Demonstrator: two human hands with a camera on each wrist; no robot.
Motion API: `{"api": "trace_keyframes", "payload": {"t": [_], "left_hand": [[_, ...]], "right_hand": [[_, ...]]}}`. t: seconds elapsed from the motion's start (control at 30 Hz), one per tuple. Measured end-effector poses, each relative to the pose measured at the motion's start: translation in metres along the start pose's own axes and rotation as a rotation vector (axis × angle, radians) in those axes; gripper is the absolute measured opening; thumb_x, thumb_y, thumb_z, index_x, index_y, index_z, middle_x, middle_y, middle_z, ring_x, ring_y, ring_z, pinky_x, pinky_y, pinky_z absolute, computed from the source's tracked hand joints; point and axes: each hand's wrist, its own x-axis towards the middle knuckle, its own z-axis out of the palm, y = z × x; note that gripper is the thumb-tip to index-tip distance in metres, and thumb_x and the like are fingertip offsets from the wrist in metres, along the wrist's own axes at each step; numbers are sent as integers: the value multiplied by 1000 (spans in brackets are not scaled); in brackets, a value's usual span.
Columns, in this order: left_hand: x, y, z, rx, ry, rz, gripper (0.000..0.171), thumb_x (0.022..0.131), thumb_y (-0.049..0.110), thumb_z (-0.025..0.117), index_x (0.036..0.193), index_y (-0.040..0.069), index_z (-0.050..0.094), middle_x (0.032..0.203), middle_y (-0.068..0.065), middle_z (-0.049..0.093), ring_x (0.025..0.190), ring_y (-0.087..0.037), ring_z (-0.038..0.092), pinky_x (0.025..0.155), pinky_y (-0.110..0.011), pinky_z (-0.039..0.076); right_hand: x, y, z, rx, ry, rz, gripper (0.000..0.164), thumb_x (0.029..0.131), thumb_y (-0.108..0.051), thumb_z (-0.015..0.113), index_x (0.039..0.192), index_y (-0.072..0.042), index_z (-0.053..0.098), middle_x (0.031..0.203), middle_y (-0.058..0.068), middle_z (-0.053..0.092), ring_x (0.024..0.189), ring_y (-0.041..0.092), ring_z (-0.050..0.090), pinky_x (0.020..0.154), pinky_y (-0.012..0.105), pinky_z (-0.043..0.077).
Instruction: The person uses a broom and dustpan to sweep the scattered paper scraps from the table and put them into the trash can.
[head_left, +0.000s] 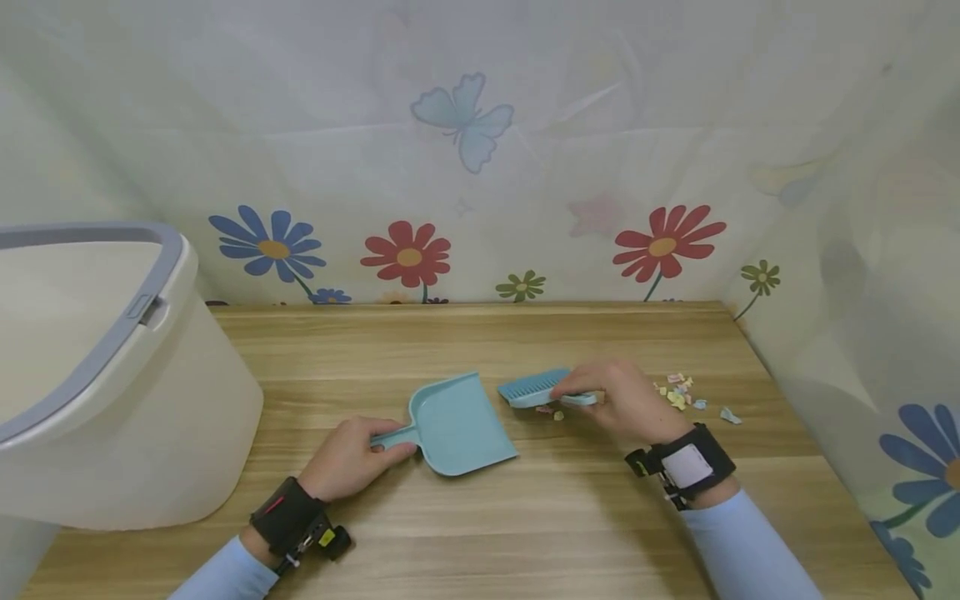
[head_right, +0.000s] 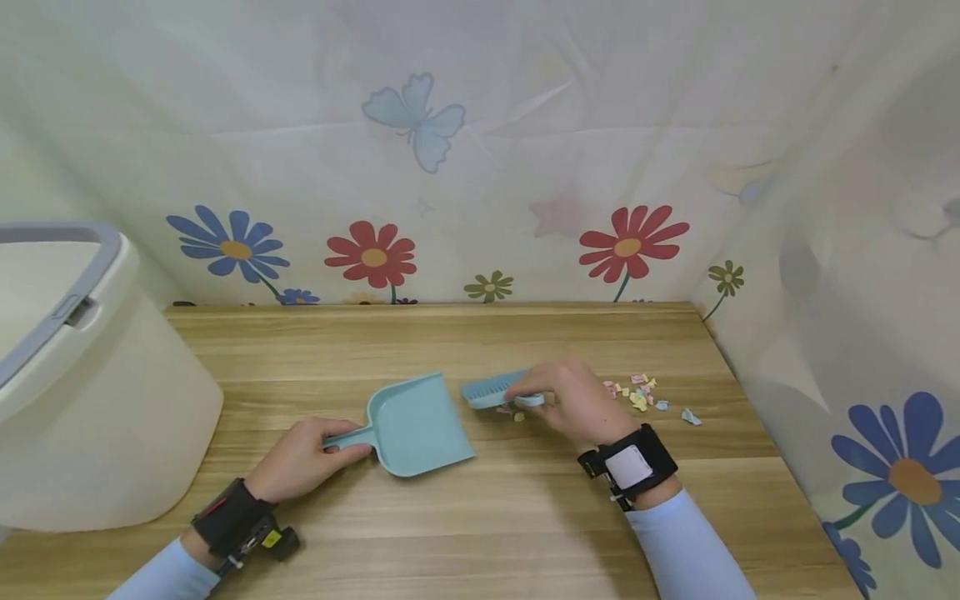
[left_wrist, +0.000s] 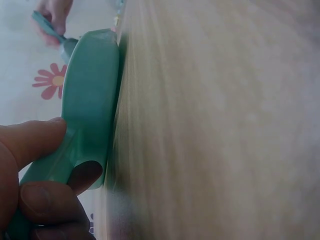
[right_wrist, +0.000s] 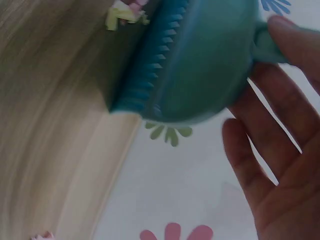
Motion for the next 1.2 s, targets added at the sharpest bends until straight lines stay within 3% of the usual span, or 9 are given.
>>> {"api": "trace_keyframes", "payload": {"t": [0.13, 0.23, 0.33, 0.47, 0.53, 0.7, 0.97, 1.1, 1.2], "left_hand": [[0, -2, 1, 7, -2, -2, 41, 92, 48, 77, 121, 20, 78, 114, 6, 77, 84, -4, 60, 77, -23, 50], [0, -4, 2, 16, 2, 0, 43, 92, 50, 76, 121, 20, 78, 116, 6, 77, 86, -3, 61, 79, -24, 51], [1, -4, 3, 19, 2, 2, 43, 91, 52, 76, 121, 20, 78, 117, 6, 77, 86, -3, 61, 79, -24, 51], [1, -2, 3, 11, -4, 13, 42, 91, 51, 76, 120, 21, 78, 117, 6, 77, 85, -3, 61, 78, -23, 51], [1, -1, 3, 6, -7, 17, 41, 91, 50, 76, 120, 20, 79, 116, 6, 77, 84, -4, 61, 77, -23, 50], [-1, 4, 3, 4, -2, 21, 42, 91, 48, 77, 120, 18, 79, 118, 4, 77, 88, -3, 64, 78, -23, 52], [-4, 7, 5, -4, 15, 2, 44, 90, 48, 79, 121, 18, 78, 121, 3, 76, 104, -5, 68, 88, -33, 57], [-4, 10, 6, 5, 9, 14, 46, 90, 49, 78, 123, 17, 77, 123, 2, 76, 82, -1, 63, 77, -25, 53], [-4, 11, 6, -3, -10, 17, 48, 91, 49, 78, 125, 16, 76, 125, 0, 75, 60, -2, 46, 62, -21, 43]], "right_hand": [[-8, -4, -12, 90, -47, -25, 44, 81, 13, 78, 105, -24, 83, 102, -14, 77, 95, 5, 72, 77, 28, 57], [-11, -4, -17, 104, -6, 5, 36, 86, 5, 79, 109, -23, 81, 105, -12, 78, 97, 6, 72, 79, 28, 58], [-11, -5, -21, 42, 163, 52, 28, 89, -2, 80, 111, -19, 81, 103, -5, 80, 93, 10, 74, 75, 28, 60], [-11, -6, -25, -123, 434, 128, 20, 86, -3, 82, 106, -6, 80, 89, 8, 80, 70, 18, 74, 57, 27, 56], [-11, -7, -24, -222, 495, 173, 18, 85, -4, 81, 103, -1, 79, 81, 13, 78, 61, 21, 72, 51, 28, 54], [-8, -14, -12, -399, 449, 237, 13, 82, -8, 83, 87, 1, 75, 71, 12, 75, 54, 20, 67, 46, 30, 47], [4, -44, 26, -323, 381, 142, 21, 79, -6, 87, 97, 0, 79, 77, 10, 76, 62, 18, 71, 53, 30, 53], [7, -63, 42, -277, 384, 58, 27, 79, -9, 89, 103, -1, 80, 74, 6, 70, 57, 10, 61, 51, 21, 45], [9, -74, 51, -221, 390, 5, 26, 81, -12, 88, 104, -3, 81, 72, 1, 66, 56, 6, 55, 51, 17, 42]]}}
